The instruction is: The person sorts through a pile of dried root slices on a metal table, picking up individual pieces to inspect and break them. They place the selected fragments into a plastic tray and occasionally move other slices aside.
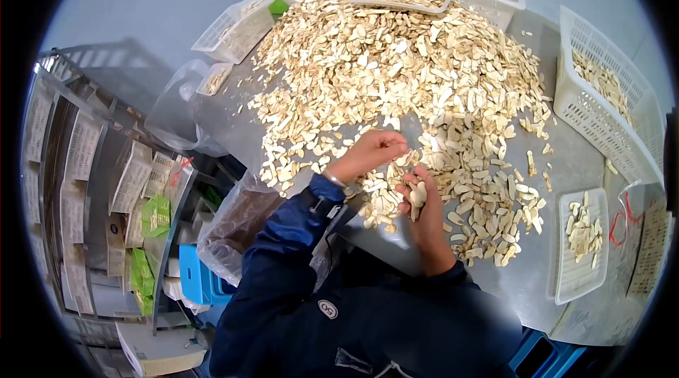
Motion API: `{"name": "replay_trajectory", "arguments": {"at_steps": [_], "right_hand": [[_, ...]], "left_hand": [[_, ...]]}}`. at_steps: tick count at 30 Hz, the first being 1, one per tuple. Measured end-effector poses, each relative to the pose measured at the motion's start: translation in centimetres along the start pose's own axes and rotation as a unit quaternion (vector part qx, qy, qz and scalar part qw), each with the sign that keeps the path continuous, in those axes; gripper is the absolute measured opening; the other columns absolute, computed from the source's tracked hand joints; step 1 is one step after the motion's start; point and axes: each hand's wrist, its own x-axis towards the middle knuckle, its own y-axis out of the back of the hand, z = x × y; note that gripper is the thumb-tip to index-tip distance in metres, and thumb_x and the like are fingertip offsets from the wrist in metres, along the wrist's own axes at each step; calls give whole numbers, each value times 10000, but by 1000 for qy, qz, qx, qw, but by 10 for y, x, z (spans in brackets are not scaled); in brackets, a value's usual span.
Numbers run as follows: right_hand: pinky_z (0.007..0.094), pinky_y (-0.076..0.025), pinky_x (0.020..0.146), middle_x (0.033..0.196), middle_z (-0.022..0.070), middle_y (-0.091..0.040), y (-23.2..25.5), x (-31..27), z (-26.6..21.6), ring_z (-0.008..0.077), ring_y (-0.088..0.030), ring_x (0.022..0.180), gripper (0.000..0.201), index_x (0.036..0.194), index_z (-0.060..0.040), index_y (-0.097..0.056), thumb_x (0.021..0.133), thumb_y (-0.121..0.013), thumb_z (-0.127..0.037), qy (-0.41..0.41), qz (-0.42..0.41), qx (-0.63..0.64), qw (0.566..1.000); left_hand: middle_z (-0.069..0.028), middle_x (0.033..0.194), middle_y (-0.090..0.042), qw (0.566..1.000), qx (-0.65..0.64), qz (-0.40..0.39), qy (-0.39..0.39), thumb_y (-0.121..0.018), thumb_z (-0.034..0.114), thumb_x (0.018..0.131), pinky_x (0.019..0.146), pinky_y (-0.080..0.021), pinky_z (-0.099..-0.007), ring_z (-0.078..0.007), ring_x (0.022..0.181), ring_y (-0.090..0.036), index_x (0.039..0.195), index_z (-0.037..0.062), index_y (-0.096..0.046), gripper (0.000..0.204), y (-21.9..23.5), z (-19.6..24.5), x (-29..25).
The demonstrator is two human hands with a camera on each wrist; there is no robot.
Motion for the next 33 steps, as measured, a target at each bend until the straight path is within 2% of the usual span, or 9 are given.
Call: {"name": "replay_trajectory", "arguments": {"at_steps": [3,6,11,21,24,27,30,31,33], "right_hand": [[228,-440,545,903,7,-583,12,5,0,96,-577,741,237,1187,-79,-593,1022,-541,-241,-30,-42,26,998],[228,-415,528,875,2,-576,13,4,-5,91,-563,709,220,1180,-71,-598,1018,-549,-212,-58,-60,-36,996],[219,-383,526,856,-6,-561,10,3,-14,81,-536,683,203,1168,-72,-593,1007,-560,-192,-74,-47,-31,996],[225,-382,501,839,6,-549,6,3,-14,86,-523,652,226,1120,-60,-598,1000,-543,-244,-77,-19,-28,996],[225,-384,506,833,1,-547,6,2,-14,84,-520,647,231,1110,-62,-597,1006,-533,-258,-75,-21,-34,996],[224,-386,510,827,-3,-544,8,3,-17,82,-516,644,226,1112,-64,-593,1010,-529,-255,-64,-16,-31,997],[223,-394,513,827,-7,-541,11,6,-12,76,-515,648,205,1114,-67,-591,1015,-533,-236,-28,10,-24,999],[222,-397,516,826,-7,-542,13,9,-8,73,-515,652,196,1117,-68,-590,1015,-536,-227,-4,22,-25,999],[218,-415,535,829,-8,-545,12,11,-4,67,-517,666,204,1168,-64,-589,1011,-561,-191,39,49,-16,998]], "left_hand": [[-66,995,-710,973,211,52,-79,-636,80,907,829,-528,-325,-189,959,-665,1121,52,-669,218,-20,-9,30],[-92,993,-695,871,380,126,-284,-612,8,850,893,-511,-384,-272,1017,-628,1091,57,-681,255,-44,-17,59],[-54,951,-686,864,423,47,-267,-629,103,854,852,-504,-395,-299,959,-609,907,75,-691,86,-43,-20,68],[-88,917,-647,892,377,107,-224,-636,136,879,795,-514,-424,-328,921,-617,930,84,-667,80,-46,-16,44],[-101,933,-669,891,403,46,-205,-643,151,879,804,-517,-439,-344,924,-621,979,88,-688,126,-50,-17,53],[-113,928,-690,903,352,107,-221,-641,163,900,775,-528,-411,-308,863,-655,1014,78,-693,151,-53,-23,56],[-118,910,-698,964,253,58,-55,-632,176,925,736,-533,-365,-238,773,-668,1042,65,-695,173,-43,-8,39],[-68,885,-693,964,235,88,-83,-634,156,947,702,-521,-293,-126,731,-639,1098,40,-684,197,-41,-21,36],[-32,895,-687,989,111,81,-51,-649,136,947,705,-514,-262,-89,758,-623,1127,21,-673,215,-38,-23,24]]}}
